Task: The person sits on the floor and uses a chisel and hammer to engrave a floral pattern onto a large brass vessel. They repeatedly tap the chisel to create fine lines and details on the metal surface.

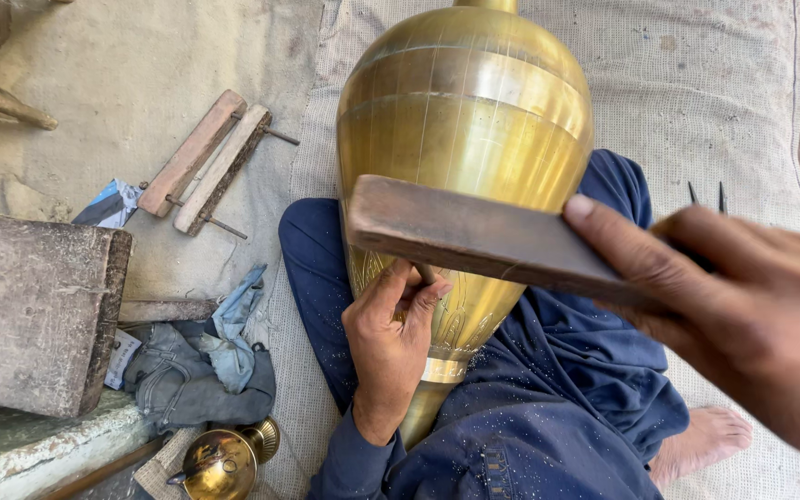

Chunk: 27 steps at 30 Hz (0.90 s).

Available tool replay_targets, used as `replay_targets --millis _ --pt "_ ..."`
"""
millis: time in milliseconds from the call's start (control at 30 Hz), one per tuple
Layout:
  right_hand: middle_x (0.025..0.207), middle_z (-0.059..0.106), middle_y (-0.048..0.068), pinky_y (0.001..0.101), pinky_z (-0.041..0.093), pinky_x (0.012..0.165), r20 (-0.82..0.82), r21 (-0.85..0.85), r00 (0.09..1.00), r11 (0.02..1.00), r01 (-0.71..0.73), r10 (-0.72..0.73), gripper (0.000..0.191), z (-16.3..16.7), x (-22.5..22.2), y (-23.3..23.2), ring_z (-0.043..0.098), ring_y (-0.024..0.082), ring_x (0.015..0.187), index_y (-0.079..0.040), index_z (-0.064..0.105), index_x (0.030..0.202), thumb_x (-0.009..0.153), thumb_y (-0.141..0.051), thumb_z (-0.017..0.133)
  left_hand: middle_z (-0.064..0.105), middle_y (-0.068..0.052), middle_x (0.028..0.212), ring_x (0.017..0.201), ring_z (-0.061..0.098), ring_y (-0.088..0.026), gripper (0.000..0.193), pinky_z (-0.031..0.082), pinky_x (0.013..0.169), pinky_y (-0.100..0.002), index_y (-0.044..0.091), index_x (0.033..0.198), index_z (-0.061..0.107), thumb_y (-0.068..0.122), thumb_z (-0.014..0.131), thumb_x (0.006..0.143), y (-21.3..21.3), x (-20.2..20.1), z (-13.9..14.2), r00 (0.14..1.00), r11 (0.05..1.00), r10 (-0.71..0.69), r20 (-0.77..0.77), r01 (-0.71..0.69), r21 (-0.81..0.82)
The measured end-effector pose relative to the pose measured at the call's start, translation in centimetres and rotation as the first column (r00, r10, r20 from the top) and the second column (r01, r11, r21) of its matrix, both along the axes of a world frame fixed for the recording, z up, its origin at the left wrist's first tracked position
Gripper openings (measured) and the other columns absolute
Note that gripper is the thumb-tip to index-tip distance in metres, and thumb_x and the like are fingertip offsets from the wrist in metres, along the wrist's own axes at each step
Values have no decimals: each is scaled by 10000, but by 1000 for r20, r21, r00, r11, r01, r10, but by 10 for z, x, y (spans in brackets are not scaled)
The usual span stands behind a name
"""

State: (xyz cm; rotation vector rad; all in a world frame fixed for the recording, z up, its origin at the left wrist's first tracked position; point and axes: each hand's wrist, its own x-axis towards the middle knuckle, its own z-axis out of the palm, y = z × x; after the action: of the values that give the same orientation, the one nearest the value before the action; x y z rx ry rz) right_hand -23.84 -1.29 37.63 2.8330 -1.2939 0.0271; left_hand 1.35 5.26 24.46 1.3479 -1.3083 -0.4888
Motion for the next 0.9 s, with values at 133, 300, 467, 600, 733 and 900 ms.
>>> replay_targets --millis 133,300,467,600,733,900 --pt "868 688 29 395 570 614 22 -29 999 999 -44 45 794 6 -3 5 663 168 682 -326 494 1534 783 -396 741 763 -51 915 799 765 -123 206 644 680 -245 41 1140 713 113 756 951 0 -1 -3 1000 1000 8 24 -8 -5" --pt "885 691 20 376 585 638 -57 -22 998 1000 7 -8 799 6 -6 4 674 157 690 -352 462 1546 790 -405 716 758 -42 904 809 761 -115 328 656 714 -245 65 1251 683 103 773 937 2 -2 -4 1000 1000 -4 16 4 -2" --pt "909 692 -5 336 600 673 -214 -2 969 992 129 -127 814 -4 -14 14 707 146 761 -399 397 1556 800 -477 688 770 -62 932 815 763 -118 441 661 712 -254 44 1330 661 57 781 906 -2 0 -2 999 1000 -22 -37 22 12" --pt "890 715 13 316 601 666 -103 117 941 936 332 -322 878 -31 -33 14 708 135 676 -308 373 1571 787 -442 745 783 -69 973 852 778 -132 389 673 741 -263 43 1277 689 27 788 901 -7 14 8 999 999 -35 -15 34 -16" --pt "983 735 20 291 618 677 -63 295 898 851 434 -436 898 -95 -33 23 734 148 725 -276 329 1591 809 -452 734 771 -86 1016 923 784 -152 364 668 816 -279 69 1280 704 11 774 928 -13 31 26 974 974 -224 33 223 34" --pt "956 775 145 364 598 702 479 577 610 750 324 -632 970 -163 -33 58 785 221 769 -231 394 1575 715 -314 833 775 -76 1128 957 785 -173 486 658 843 -283 139 1316 663 61 792 854 -53 22 44 741 758 -650 169 617 212"
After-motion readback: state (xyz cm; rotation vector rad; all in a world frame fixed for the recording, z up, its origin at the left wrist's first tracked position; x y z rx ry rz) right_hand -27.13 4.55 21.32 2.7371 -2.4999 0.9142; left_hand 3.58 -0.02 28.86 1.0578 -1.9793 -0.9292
